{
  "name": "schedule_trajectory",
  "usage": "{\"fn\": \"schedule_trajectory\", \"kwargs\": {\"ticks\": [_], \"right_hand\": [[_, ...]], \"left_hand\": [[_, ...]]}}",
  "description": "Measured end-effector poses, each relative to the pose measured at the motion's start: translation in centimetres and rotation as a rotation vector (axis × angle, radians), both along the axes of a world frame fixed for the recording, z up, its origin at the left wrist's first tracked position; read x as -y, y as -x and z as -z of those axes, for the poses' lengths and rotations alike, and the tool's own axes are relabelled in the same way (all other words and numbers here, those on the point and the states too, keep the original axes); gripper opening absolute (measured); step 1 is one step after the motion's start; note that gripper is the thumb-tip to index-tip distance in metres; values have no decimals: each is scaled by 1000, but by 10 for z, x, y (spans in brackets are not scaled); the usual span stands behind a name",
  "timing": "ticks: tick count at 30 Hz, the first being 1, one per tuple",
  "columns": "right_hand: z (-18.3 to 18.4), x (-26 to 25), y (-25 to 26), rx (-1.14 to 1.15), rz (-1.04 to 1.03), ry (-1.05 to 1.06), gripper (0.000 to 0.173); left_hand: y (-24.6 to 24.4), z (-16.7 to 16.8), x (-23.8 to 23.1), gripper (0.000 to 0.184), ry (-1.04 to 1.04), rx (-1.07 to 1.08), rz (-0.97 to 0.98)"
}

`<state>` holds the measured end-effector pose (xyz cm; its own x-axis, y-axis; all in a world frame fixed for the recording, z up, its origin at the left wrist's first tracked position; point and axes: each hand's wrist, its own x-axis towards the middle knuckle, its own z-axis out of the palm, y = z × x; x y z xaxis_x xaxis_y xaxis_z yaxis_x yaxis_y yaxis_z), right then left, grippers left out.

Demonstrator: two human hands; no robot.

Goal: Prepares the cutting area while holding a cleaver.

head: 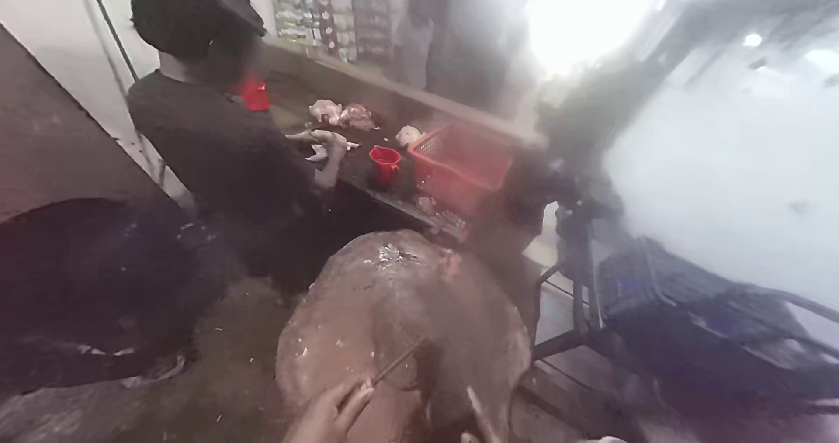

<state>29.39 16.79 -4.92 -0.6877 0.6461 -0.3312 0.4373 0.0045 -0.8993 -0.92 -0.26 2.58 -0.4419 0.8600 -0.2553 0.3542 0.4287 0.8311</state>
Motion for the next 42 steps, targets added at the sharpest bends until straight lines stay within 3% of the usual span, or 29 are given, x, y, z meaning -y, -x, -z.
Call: {"fn": "schedule_trajectory", "kwargs": {"ticks": [3, 5, 7, 9, 12, 14, 16, 20, 22, 24, 27, 30, 33, 35, 37, 39, 42], "right_hand": [[-25, -17, 18, -272, 361, 341, 77], [-36, -32, 26, -491, 406, 536, 75], [-42, -34, 30, -544, 338, 611, 76], [-48, -20, 27, -406, 172, 536, 85], [-52, -10, 15, -222, -139, 384, 74], [-49, -8, 15, -249, -52, 388, 79], [-54, -18, 21, -344, 174, 371, 86], [-54, -51, 40, -561, 456, 177, 88], [-43, -57, 44, -454, 481, 58, 86], [-28, -47, 37, -135, 356, -172, 77], [-12, -25, 22, 154, -81, -470, 58], [-6, 3, 19, 138, -194, -192, 53], [-1, -7, 14, 19, 35, 114, 67], [-9, -22, 27, -213, 292, 371, 78], [-15, -38, 37, -475, 392, 627, 79], [-20, -46, 37, -529, 325, 690, 84], [-20, -42, 17, -243, -13, 557, 85]], "left_hand": [[-23, -2, -3, 40, 59, 7, 116], [-37, 8, -10, 42, 67, 18, 193], [-42, 11, -17, 42, 50, 66, 205], [-33, -2, -24, 39, 59, 73, 133], [-1, 0, -35, 42, 98, -91, -21], [23, 17, -38, 45, 132, -172, -81], [30, 26, -36, 45, 198, -176, -83], [-6, 38, -29, 37, 149, -67, 93], [-25, 37, -35, 38, 138, 6, 131], [-31, 27, -44, 37, 136, 47, 75], [-9, 19, -48, 37, 102, -15, -83], [17, 13, -35, 36, 67, -105, -101], [-1, 8, -29, 36, 70, -87, 2], [-22, 13, -29, 39, 100, -82, 109], [-38, 20, -31, 43, 140, -23, 176], [-38, 30, -35, 41, 109, 8, 136], [-4, 35, -49, 42, 147, -117, -38]]}}
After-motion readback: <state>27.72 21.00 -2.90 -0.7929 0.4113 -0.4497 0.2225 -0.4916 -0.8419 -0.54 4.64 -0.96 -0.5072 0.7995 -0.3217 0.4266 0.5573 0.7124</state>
